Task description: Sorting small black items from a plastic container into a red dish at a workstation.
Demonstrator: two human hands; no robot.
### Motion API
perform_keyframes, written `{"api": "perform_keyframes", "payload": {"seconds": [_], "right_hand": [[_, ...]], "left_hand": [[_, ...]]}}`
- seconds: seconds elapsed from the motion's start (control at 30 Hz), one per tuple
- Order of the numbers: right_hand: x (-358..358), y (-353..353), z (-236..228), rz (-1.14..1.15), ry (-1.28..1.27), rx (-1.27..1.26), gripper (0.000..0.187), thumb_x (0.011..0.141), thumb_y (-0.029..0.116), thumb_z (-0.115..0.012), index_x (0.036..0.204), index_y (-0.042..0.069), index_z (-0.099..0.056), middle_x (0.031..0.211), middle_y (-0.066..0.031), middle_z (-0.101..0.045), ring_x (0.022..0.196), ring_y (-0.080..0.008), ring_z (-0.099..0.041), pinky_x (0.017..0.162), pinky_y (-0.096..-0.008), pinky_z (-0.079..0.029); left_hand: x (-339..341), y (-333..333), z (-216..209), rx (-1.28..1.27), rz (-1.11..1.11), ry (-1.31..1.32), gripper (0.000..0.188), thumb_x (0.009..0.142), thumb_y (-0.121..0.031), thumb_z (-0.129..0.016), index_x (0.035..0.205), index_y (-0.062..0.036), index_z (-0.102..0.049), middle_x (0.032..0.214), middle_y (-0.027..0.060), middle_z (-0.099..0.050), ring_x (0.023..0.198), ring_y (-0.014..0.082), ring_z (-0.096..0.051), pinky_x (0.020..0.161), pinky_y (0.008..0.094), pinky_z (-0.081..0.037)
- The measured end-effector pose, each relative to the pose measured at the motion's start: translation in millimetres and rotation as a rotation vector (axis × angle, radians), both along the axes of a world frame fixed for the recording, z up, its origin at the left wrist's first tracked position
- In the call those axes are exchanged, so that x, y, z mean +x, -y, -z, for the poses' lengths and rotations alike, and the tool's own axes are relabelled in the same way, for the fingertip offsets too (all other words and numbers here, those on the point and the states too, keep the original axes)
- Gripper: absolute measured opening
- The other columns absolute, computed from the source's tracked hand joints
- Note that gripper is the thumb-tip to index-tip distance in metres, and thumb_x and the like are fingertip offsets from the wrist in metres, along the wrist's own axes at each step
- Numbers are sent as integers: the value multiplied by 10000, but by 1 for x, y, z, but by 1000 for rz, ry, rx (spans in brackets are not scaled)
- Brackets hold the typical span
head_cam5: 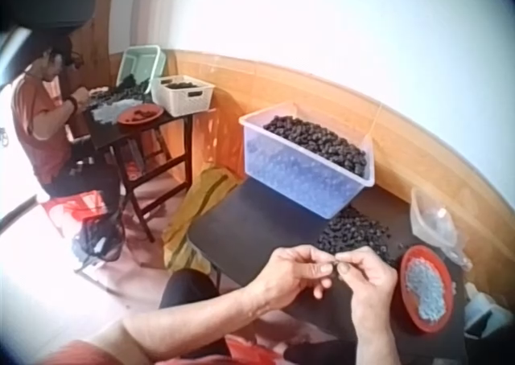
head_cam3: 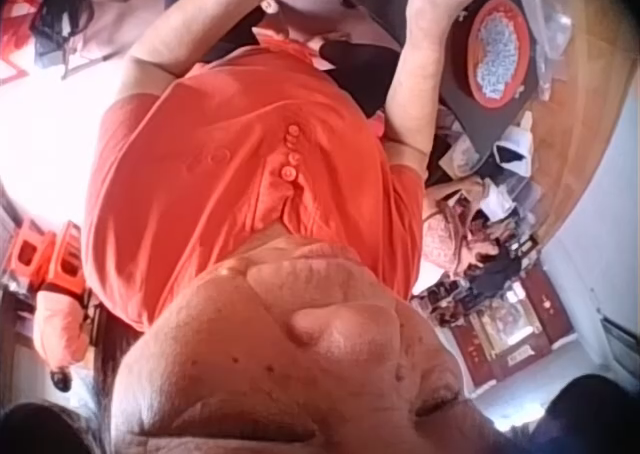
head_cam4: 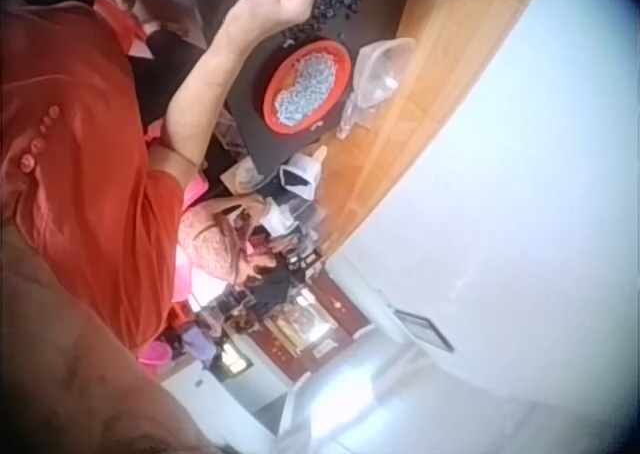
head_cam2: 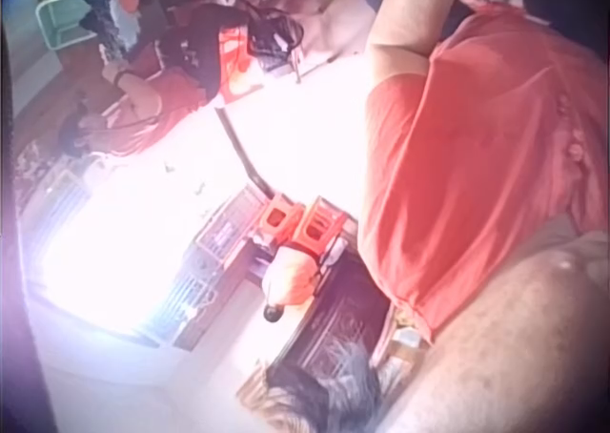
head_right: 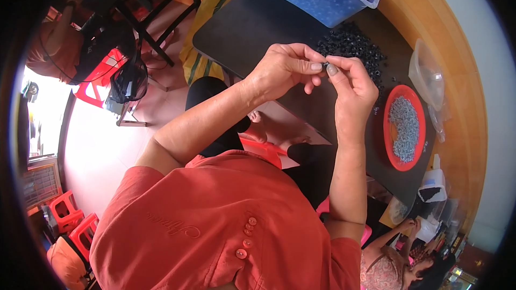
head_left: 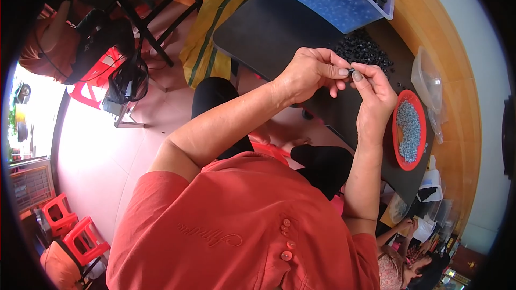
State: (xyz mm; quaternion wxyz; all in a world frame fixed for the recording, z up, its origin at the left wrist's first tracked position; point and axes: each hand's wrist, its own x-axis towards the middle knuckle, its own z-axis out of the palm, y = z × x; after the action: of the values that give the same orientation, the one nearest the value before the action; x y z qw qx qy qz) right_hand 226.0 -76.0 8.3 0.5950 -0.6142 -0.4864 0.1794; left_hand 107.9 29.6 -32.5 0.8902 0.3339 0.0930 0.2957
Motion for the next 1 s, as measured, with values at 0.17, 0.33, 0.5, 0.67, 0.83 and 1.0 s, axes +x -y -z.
{"api": "perform_keyframes", "payload": {"seconds": [0.17,0.33,0.5,0.67,0.83,1.0], "right_hand": [[-5,0,-7,-7,-143,-44,121,897,9,-644,1004,-35,-678,908,-36,-658,808,-103,-601,755,-229,-477],[-4,0,-6,20,-102,-49,108,890,18,-653,987,-24,-676,884,-23,-657,780,-87,-581,726,-218,-455],[-10,-1,-7,108,-31,-110,94,891,7,-645,976,-16,-677,878,-20,-654,771,-86,-570,712,-218,-452],[-17,3,-1,143,496,44,100,877,-29,-613,969,-15,-651,853,-114,-622,772,-215,-641,693,-298,-512],[-20,0,8,178,612,138,165,853,-51,-624,1010,-8,-650,868,-97,-612,749,-195,-630,665,-299,-517],[-23,-5,15,235,715,174,232,766,-76,-620,991,-18,-629,845,-119,-583,715,-272,-607,617,-359,-517]], "left_hand": [[-2,-1,1,20,22,-9,55,881,20,-655,911,61,-632,827,159,-672,668,222,-663,547,315,-547],[-1,0,1,54,33,-33,61,883,6,-662,917,52,-641,848,141,-670,696,211,-658,556,315,-540],[-1,0,2,70,6,-50,71,875,8,-671,918,55,-642,846,139,-669,695,211,-659,552,313,-543],[-1,-2,3,27,3,-31,54,882,18,-654,919,54,-637,846,144,-670,694,211,-659,559,315,-544],[0,-4,5,8,21,-5,42,892,25,-633,925,51,-632,848,150,-671,695,214,-658,586,328,-541],[2,-6,7,-21,27,10,26,889,32,-630,911,44,-630,861,145,-672,731,218,-659,667,344,-548]]}}
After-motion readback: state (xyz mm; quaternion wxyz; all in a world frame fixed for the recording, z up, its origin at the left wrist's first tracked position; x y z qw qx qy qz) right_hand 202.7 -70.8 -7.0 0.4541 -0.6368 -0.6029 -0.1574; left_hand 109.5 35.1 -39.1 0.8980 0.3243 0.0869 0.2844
